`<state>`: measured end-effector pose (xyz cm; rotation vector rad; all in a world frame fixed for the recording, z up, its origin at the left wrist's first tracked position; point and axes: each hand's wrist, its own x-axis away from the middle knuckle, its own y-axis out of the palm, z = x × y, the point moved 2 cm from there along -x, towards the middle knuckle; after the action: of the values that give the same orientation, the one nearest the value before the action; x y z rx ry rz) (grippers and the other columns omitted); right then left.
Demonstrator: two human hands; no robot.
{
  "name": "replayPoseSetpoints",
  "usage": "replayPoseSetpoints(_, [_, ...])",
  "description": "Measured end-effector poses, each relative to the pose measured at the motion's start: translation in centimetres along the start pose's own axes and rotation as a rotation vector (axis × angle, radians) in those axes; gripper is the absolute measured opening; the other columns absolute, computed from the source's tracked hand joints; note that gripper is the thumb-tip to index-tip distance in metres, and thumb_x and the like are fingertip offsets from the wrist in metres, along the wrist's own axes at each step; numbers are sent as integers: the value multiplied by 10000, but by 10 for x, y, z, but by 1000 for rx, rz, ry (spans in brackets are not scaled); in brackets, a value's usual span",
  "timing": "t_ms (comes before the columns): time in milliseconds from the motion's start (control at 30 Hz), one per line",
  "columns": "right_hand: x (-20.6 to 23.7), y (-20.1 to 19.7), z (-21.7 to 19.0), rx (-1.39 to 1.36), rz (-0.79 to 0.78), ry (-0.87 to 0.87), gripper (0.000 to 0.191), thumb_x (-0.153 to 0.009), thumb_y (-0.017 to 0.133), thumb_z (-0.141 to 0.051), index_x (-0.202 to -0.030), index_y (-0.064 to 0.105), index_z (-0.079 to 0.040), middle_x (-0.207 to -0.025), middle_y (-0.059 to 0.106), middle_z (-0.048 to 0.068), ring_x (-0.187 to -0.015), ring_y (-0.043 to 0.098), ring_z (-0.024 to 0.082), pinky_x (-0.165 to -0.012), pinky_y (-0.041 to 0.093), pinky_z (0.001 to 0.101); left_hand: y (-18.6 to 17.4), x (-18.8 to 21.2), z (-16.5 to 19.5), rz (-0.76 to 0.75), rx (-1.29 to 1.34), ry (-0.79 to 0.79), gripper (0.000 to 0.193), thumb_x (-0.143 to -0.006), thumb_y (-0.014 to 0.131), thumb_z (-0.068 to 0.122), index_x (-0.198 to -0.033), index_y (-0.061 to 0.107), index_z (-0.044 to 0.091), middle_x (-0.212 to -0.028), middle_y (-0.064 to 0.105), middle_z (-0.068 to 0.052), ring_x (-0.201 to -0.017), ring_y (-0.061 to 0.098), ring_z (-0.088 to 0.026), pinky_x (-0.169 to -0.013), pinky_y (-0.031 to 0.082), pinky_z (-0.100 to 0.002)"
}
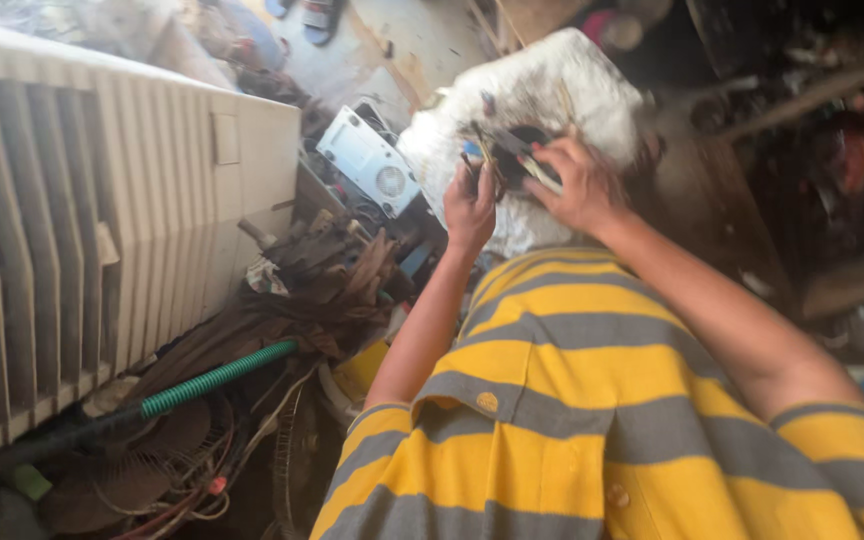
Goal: The person uses a screwdriver, hammer, and pliers to disassemble and adjust a cylindrical electrical component with copper windings. They repeatedly pry, strike, and cut parts of the component while working in a cluttered workshop.
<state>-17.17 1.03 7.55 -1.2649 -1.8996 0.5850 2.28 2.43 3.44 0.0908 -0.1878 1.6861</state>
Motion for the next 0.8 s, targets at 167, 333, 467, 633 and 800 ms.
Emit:
replayPoseSetpoints(167, [-14, -14, -14, -406, 46, -97, 460, -888, 735, -403, -1209, 711, -75, -1158, 737, 115, -1115, 700, 246, -1023, 509, 372, 14, 6, 24, -127, -171, 288, 86, -988, 622, 82, -1032, 673, 28, -849, 680, -73, -789, 668, -135, -724, 538, -304])
replayPoseSetpoints(333, [-9, 1, 3, -305, 163, -340, 264, -1046, 689, -239, -1159, 758, -11, -1186, 734, 184, -1106, 679, 350, -985, 505, 440, 20, 19, 30, -145, -105, 68, 73, -997, 698, 96, -990, 679, 27, -797, 683, -47, -711, 621, -118, -662, 517, -283])
replayPoseSetpoints(467, [5, 10, 10, -452, 132, -253, 231, -1084, 570, -175, -1089, 702, 14, -1051, 697, 162, -963, 696, 260, -852, 545, 378, 21, 26, 26, -174, 45, -121, 108, -1029, 686, 145, -995, 640, 53, -767, 648, -2, -669, 585, -78, -599, 505, -261])
replayPoseSetpoints(633, [0, 5, 4, -610, 65, -286, 183, -1117, 527, -159, -1118, 618, 0, -981, 650, 128, -918, 666, 227, -855, 552, 375, 16, 18, 16, -323, 638, -560, 185, -1024, 649, 263, -1021, 610, 82, -796, 650, -12, -664, 597, -98, -597, 526, -288])
replayPoseSetpoints(800, [-17, -8, 6, -792, -89, -212, 215, -1184, 551, -222, -1235, 516, -16, -1040, 680, 86, -999, 689, 162, -937, 583, 356, 0, 20, 27, -464, 937, -559, 207, -1052, 736, 187, -1101, 555, 99, -883, 577, -10, -774, 586, -115, -719, 539, -322])
